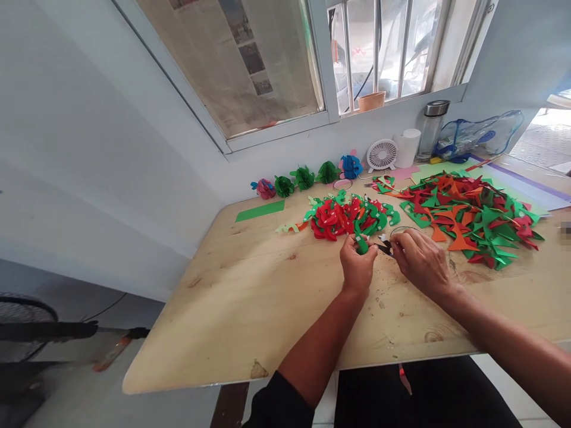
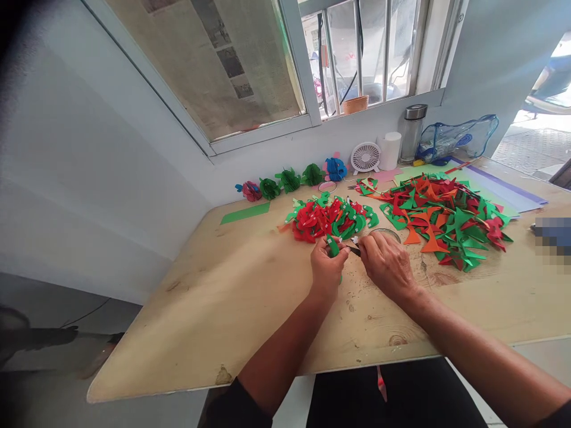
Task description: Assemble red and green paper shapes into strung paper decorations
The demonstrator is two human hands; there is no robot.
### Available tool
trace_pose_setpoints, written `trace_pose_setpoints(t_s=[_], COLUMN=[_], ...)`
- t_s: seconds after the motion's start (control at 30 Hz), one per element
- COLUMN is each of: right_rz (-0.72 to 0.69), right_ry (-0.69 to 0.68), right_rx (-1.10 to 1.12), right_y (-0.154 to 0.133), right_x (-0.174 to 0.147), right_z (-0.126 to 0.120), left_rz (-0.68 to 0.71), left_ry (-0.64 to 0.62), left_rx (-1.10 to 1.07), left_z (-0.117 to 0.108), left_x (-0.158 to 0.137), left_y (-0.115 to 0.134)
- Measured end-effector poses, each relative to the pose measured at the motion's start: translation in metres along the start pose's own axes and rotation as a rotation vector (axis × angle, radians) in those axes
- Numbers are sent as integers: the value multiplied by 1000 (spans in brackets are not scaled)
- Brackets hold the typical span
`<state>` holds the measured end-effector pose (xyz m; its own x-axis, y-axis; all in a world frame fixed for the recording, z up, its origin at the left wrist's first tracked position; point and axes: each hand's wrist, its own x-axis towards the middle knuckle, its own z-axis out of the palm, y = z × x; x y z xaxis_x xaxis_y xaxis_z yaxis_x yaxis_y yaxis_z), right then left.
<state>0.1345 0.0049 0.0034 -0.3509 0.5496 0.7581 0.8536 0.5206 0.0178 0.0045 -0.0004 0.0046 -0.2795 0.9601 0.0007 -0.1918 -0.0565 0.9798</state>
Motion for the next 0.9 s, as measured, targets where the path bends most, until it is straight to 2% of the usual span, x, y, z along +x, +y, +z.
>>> trace_pose_setpoints(t_s=[0.2,0.43,0.57,0.73,0.9], right_rz=[109,475,629,772,831], right_ry=[62,102,123,140,123], right_rx=[175,368,451,632,728], right_y=[3,21,26,28,28], right_x=[1,6,8,9,9], right_z=[-4,-11,-13,-11,-11], left_rz=[-133,-196,-175,-122,27], left_ry=[36,-13,-48,-143,-180], left_rx=[-115,-100,-37,66,351], left_z=[-1,2,10,32,44], left_x=[7,13,21,27,29], left_y=[-7,-7,-11,-20,-26])
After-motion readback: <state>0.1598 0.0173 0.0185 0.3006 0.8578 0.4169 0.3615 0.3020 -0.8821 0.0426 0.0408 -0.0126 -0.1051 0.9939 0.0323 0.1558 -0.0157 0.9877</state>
